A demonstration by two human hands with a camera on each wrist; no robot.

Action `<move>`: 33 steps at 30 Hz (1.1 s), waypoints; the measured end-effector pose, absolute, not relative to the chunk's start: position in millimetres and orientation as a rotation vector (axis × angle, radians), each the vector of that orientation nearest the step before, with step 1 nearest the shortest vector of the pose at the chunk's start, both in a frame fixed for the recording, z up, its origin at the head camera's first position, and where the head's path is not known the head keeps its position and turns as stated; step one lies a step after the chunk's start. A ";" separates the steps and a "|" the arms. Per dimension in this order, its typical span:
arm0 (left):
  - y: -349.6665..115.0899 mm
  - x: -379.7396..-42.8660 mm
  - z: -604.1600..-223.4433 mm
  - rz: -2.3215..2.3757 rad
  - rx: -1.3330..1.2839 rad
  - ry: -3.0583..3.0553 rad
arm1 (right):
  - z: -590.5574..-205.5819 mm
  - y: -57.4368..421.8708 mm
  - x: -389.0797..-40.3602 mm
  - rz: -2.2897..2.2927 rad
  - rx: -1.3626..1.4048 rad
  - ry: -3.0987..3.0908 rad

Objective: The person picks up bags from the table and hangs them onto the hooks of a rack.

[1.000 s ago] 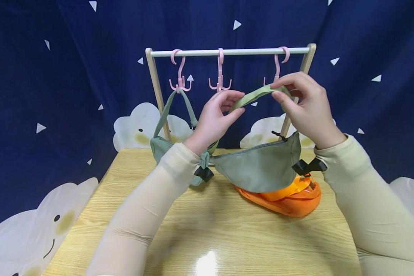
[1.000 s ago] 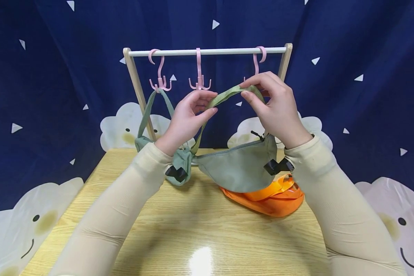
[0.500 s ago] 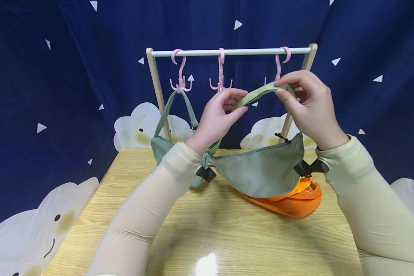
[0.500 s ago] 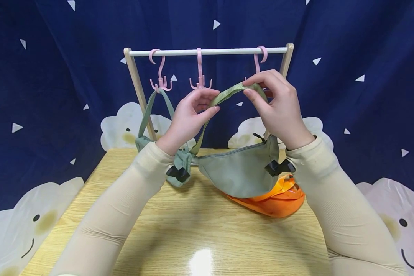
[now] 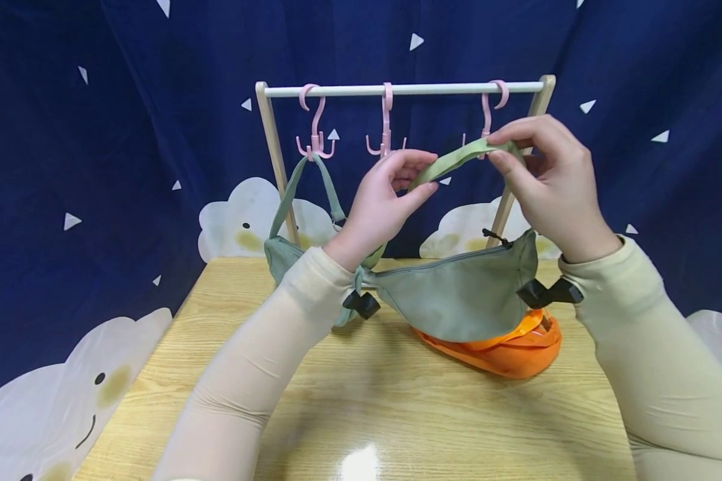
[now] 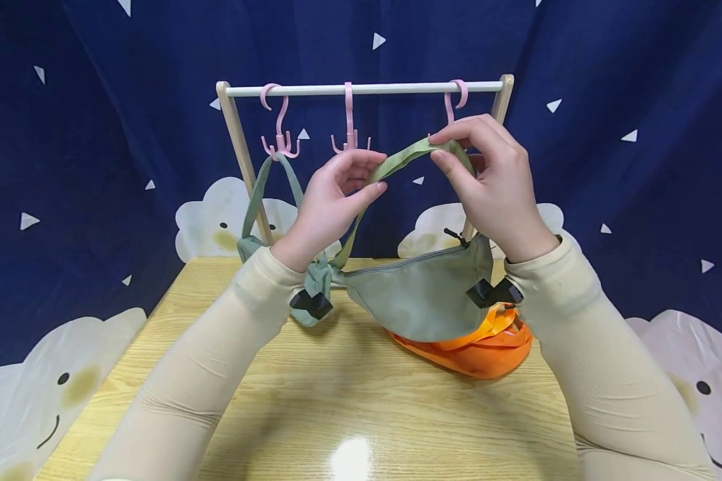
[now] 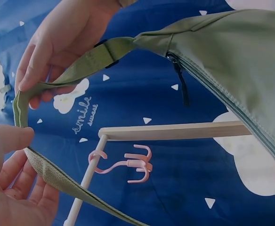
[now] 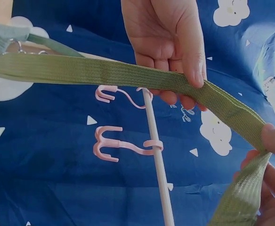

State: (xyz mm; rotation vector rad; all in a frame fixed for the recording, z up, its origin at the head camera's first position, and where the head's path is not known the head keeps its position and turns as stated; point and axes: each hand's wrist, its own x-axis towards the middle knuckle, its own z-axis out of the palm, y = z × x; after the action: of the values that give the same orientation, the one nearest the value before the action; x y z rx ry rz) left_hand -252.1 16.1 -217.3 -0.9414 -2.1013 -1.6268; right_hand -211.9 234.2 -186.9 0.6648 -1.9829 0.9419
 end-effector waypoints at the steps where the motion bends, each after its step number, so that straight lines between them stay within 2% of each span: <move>1: 16.1 -251.7 -217.0 -1.626 -0.942 -2.100 | -186.3 234.3 -211.3 0.940 0.669 -1.977; 33: 11.5 -237.9 -208.2 -1.626 -0.980 -2.098 | -180.4 235.3 -197.9 0.891 0.753 -1.916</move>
State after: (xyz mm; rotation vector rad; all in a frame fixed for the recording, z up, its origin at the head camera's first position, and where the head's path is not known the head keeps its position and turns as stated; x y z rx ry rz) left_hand -237.9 11.5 -208.2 -0.9804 -2.0975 -1.6262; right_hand -197.9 235.3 -180.4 0.7535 -1.9157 0.8915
